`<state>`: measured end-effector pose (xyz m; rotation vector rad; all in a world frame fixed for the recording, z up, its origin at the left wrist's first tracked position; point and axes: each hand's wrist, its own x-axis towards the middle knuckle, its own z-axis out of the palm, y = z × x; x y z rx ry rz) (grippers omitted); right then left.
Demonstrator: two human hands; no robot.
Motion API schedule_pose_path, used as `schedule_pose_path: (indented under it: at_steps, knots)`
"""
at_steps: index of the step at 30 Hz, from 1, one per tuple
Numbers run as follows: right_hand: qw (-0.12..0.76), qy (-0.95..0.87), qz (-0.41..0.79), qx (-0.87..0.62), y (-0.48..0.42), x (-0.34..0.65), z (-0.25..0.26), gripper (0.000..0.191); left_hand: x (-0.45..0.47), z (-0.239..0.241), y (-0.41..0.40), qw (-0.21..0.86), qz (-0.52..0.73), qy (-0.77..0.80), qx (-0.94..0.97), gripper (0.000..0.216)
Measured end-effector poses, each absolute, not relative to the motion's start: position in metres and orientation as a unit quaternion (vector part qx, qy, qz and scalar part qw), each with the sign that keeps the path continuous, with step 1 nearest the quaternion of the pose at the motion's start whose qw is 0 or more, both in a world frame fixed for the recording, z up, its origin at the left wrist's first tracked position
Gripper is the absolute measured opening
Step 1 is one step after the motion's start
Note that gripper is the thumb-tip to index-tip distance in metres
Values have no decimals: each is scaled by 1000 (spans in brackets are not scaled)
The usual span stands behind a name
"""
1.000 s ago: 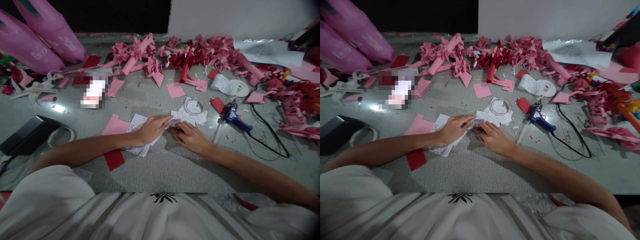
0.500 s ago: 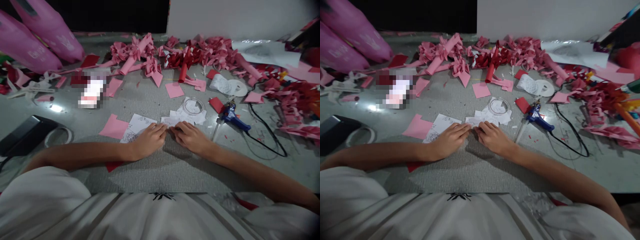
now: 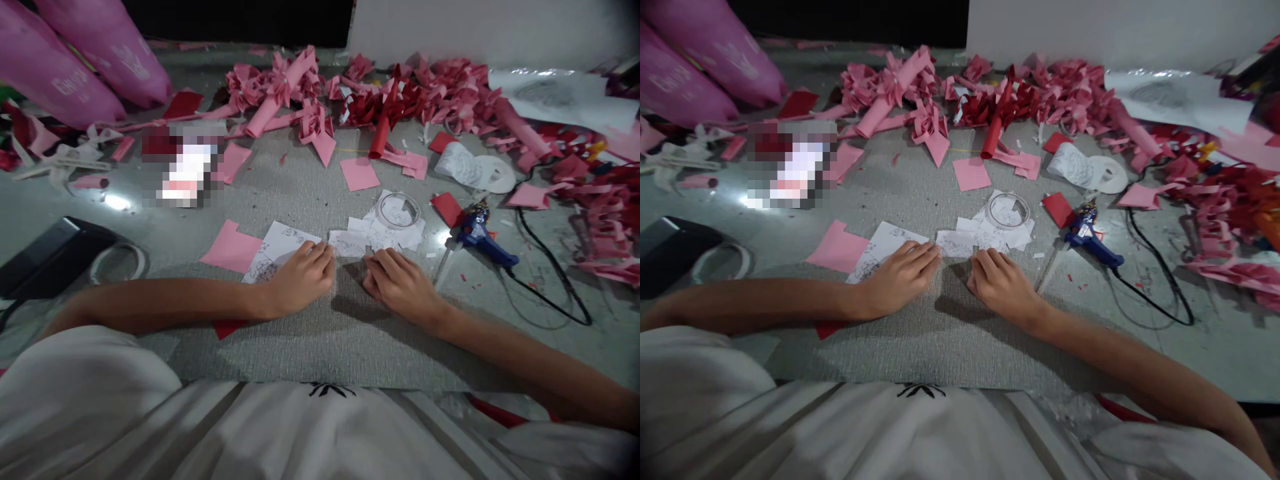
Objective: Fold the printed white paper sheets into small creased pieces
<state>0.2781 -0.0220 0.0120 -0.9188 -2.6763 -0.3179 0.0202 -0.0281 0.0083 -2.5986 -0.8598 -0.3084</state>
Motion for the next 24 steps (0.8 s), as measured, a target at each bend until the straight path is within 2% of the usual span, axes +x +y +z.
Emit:
schedule_pose_path:
  at_steps: [6,13,16,20,24]
  knots:
    - [184,-937,39,-295,-16,281,8,42,21,6,-25,179,-121,-287,-933,28]
    - [175,-943,42,-281,-14,276,11,33,22,16,-32,206,-92,-330,-917,27]
    - [176,-943,49,-277,-14,277,11,30,22,14,-27,204,-117,-311,-921,30]
    - [189,-939,66,-281,-12,279,8,29,22,9,-19,185,-155,-256,-936,33]
    - [206,-929,46,-303,-12,280,6,22,23,6,-15,144,-122,-258,-948,29]
